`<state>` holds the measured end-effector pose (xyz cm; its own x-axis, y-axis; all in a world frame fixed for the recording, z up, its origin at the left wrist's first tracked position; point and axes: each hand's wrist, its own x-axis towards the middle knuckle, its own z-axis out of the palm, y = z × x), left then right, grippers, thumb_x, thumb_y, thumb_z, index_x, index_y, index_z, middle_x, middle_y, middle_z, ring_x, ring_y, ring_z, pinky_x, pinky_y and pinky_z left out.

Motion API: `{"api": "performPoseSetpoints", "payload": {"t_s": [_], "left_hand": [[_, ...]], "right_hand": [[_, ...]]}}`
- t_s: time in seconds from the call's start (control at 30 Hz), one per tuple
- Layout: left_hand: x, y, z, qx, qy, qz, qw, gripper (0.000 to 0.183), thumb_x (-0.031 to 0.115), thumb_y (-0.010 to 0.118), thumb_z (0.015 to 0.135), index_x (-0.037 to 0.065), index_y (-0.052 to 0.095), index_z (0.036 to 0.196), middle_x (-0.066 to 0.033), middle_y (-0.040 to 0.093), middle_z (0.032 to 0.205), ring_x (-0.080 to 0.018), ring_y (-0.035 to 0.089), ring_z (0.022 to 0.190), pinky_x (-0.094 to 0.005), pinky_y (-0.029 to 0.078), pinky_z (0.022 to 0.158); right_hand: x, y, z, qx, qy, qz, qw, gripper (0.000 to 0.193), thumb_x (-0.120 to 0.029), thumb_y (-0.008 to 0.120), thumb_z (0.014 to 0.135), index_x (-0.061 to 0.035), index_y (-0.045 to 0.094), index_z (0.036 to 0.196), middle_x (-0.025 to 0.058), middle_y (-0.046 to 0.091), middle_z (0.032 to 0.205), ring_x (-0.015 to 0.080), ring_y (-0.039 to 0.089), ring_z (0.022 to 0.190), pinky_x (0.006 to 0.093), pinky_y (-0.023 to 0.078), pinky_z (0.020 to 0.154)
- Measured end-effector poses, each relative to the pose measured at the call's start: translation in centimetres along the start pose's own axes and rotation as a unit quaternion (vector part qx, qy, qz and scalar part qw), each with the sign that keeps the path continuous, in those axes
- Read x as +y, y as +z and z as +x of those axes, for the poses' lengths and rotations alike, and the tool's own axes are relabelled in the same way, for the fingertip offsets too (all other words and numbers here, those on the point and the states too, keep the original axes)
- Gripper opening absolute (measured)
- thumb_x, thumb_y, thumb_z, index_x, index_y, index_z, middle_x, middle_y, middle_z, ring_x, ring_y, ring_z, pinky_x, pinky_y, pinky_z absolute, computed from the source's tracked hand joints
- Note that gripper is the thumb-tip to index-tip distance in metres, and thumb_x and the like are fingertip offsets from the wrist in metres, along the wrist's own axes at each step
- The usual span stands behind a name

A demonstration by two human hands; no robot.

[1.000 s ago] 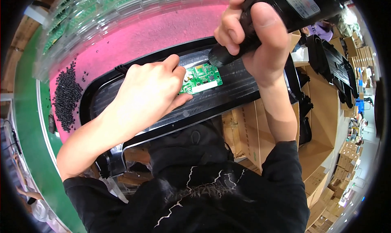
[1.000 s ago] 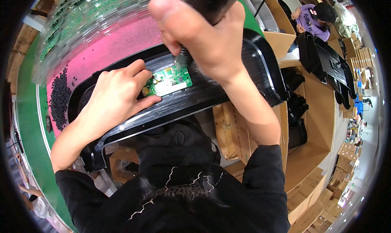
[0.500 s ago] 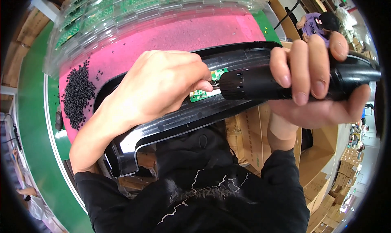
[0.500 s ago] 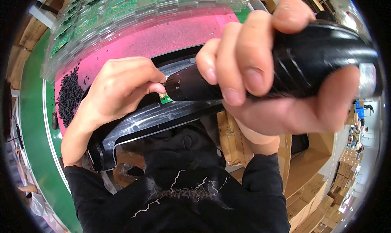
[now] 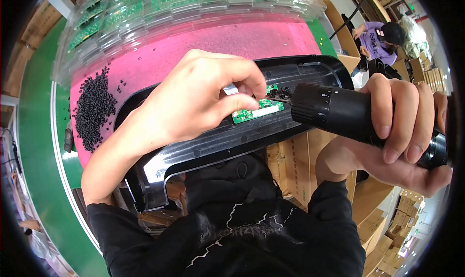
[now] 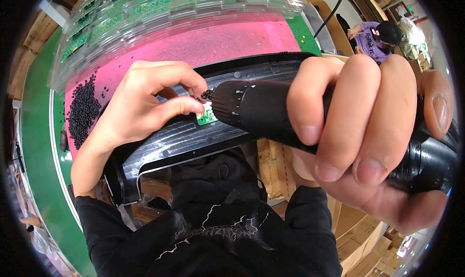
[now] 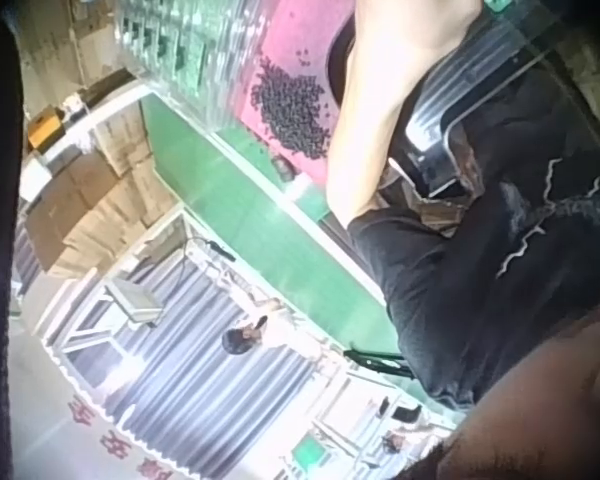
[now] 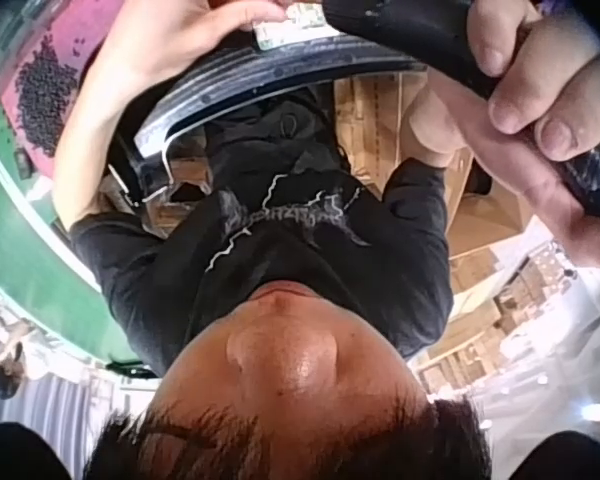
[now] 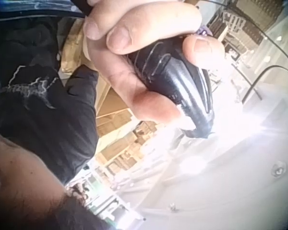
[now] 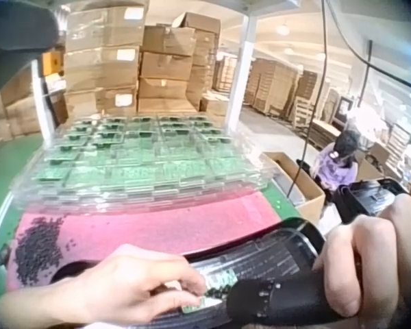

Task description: Assemble circuit boards into plastic housings using an electric screwdriver.

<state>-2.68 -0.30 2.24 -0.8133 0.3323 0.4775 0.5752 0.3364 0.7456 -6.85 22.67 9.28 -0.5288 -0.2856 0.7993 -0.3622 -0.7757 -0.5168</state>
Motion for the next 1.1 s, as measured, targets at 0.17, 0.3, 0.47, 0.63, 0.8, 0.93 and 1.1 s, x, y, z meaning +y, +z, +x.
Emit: {"api": "performPoseSetpoints", "payload": {"t_s": [0.17, 0.3, 0.47, 0.63, 0.8, 0.93, 1.1], "left_hand": [[0.4, 0.1, -0.2, 0.005, -0.035, -0.036, 0.999, 0.023, -0.002, 0.077, 0.078, 0.000, 0.069, 0.100, -0.0054, 0.072, 0.088, -0.0146, 0.072, 0.084, -0.0255, 0.057, 0.064], [0.5, 0.2, -0.3, 0.029, -0.049, -0.063, 0.996, 0.023, -0.003, 0.077, 0.079, 0.001, 0.069, 0.100, -0.0047, 0.072, 0.090, -0.0140, 0.072, 0.085, -0.0248, 0.058, 0.065], [0.5, 0.0, -0.2, 0.021, -0.051, -0.069, 0.996, 0.024, -0.004, 0.076, 0.079, 0.000, 0.068, 0.101, -0.0049, 0.072, 0.091, -0.0136, 0.072, 0.086, -0.0241, 0.058, 0.066], [0.5, -0.4, -0.2, -0.002, -0.061, -0.063, 0.996, 0.025, -0.007, 0.071, 0.081, -0.001, 0.067, 0.105, -0.0059, 0.072, 0.093, -0.0149, 0.073, 0.088, -0.0247, 0.058, 0.069], [-0.3, -0.9, -0.4, 0.014, -0.106, -0.023, 0.994, 0.029, -0.011, 0.059, 0.086, -0.003, 0.067, 0.113, -0.0084, 0.073, 0.096, -0.0167, 0.073, 0.085, -0.0264, 0.057, 0.073], [-1.0, -1.4, -0.9, 0.055, -0.098, 0.095, 0.989, 0.021, -0.007, 0.057, 0.089, -0.002, 0.069, 0.106, -0.0116, 0.073, 0.080, -0.0172, 0.071, 0.074, -0.0285, 0.056, 0.068], [-0.6, -1.0, -0.6, -0.008, -0.194, 0.099, 0.976, 0.017, 0.007, 0.056, 0.098, -0.005, 0.066, 0.092, -0.0133, 0.067, 0.069, -0.0225, 0.068, 0.063, -0.0333, 0.053, 0.062]], "right_hand": [[-0.3, -0.1, 0.2, -0.017, 0.013, -0.030, 0.999, 0.041, -0.040, 0.074, 0.077, -0.0116, 0.052, 0.097, -0.0061, 0.059, 0.068, 0.0057, 0.059, 0.054, 0.0247, 0.048, 0.061], [-1.2, -0.6, 0.9, -0.072, 0.097, -0.065, 0.990, 0.042, -0.042, 0.073, 0.078, -0.0113, 0.051, 0.097, -0.0055, 0.058, 0.067, 0.0068, 0.059, 0.054, 0.0257, 0.050, 0.060], [0.5, 0.2, -0.2, -0.001, 0.000, -0.031, 1.000, 0.043, -0.042, 0.073, 0.078, -0.0113, 0.050, 0.097, -0.0053, 0.058, 0.067, 0.0073, 0.059, 0.053, 0.0261, 0.050, 0.059], [1.0, -0.2, 0.1, -0.059, 0.049, -0.021, 0.997, 0.048, -0.044, 0.072, 0.080, -0.0097, 0.051, 0.106, -0.0044, 0.059, 0.071, 0.0081, 0.058, 0.056, 0.0263, 0.048, 0.061], [3.0, -0.9, 0.1, -0.098, 0.093, -0.021, 0.991, 0.052, -0.049, 0.068, 0.083, -0.0078, 0.051, 0.112, -0.0025, 0.057, 0.072, 0.0090, 0.055, 0.056, 0.0269, 0.046, 0.059], [6.6, -1.0, -0.4, -0.108, 0.128, -0.017, 0.986, 0.056, -0.054, 0.060, 0.088, -0.0060, 0.051, 0.114, 0.0003, 0.054, 0.068, 0.0102, 0.050, 0.051, 0.0277, 0.042, 0.054], [8.6, -0.7, -1.2, -0.090, 0.171, -0.035, 0.980, 0.058, -0.058, 0.055, 0.092, -0.0047, 0.051, 0.115, 0.0030, 0.052, 0.064, 0.0116, 0.046, 0.047, 0.0285, 0.040, 0.049]]}}
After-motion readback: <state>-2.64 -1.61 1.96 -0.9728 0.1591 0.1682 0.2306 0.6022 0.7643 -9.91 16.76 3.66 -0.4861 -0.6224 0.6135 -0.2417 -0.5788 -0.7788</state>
